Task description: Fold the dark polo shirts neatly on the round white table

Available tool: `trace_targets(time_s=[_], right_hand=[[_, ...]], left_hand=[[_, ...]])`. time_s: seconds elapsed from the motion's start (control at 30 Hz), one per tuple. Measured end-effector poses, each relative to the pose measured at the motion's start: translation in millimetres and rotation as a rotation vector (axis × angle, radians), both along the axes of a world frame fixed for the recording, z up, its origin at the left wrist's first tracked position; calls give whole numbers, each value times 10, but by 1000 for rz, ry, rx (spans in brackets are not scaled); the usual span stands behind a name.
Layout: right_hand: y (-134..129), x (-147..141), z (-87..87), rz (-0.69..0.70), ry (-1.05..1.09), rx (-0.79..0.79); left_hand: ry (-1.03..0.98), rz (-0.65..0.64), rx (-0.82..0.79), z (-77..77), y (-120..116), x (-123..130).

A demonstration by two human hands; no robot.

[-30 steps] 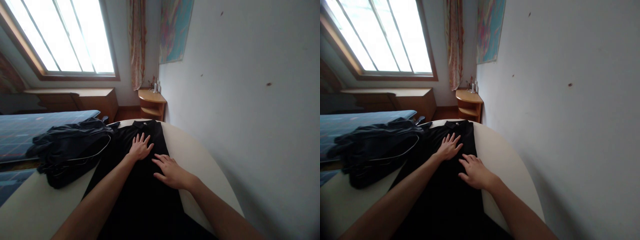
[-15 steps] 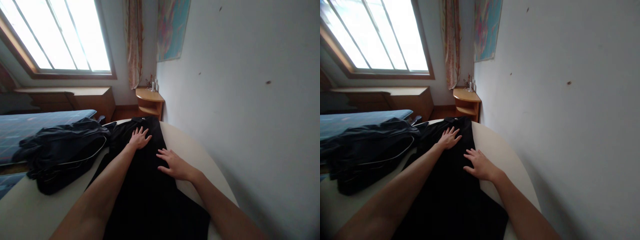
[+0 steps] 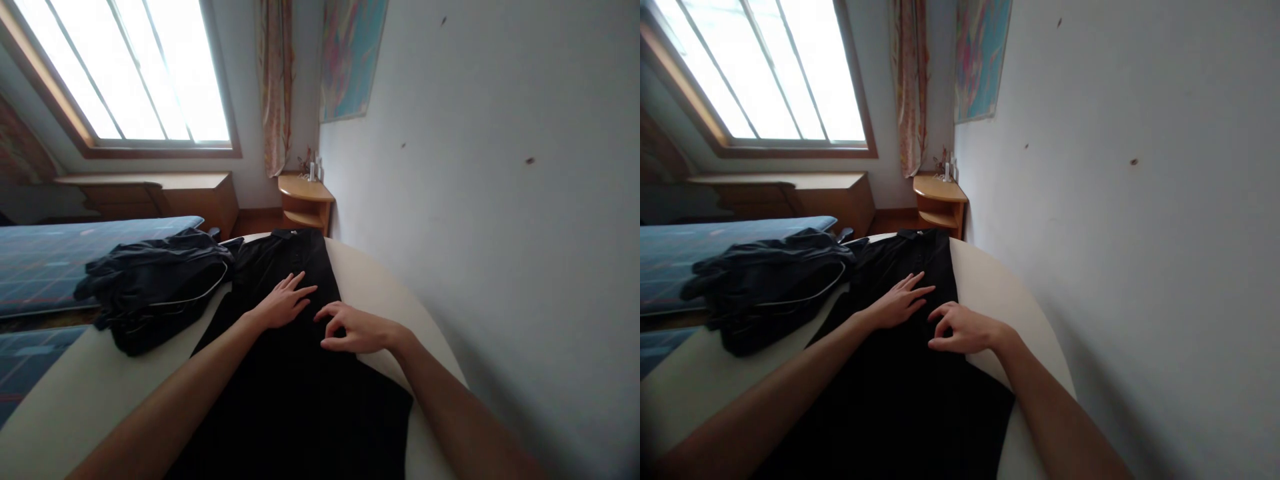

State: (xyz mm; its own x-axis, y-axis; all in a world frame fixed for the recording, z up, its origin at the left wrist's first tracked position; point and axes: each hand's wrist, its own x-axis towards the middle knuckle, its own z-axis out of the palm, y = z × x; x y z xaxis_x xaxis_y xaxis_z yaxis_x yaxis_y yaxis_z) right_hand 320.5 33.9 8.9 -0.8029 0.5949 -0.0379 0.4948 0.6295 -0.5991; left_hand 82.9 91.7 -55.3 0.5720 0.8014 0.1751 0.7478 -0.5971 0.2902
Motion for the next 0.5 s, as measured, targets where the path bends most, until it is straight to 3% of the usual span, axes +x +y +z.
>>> trace_targets(time_s=[0.1,0.2,0.33,0.5], right_hand=[[-14,12,85,87,61,-183],[11,11,74,49,168,-232],[106,-18,-141,-139,239,-46],[244,-19,-424,-246,293,186]], left_hand=[[-3,-127,-37,76,-421,-77],[-25,-240,-71,189,-839,-91],[-98,-323,-129,275,-1229,-17],[-167,-421,-151,317,-1374,82]])
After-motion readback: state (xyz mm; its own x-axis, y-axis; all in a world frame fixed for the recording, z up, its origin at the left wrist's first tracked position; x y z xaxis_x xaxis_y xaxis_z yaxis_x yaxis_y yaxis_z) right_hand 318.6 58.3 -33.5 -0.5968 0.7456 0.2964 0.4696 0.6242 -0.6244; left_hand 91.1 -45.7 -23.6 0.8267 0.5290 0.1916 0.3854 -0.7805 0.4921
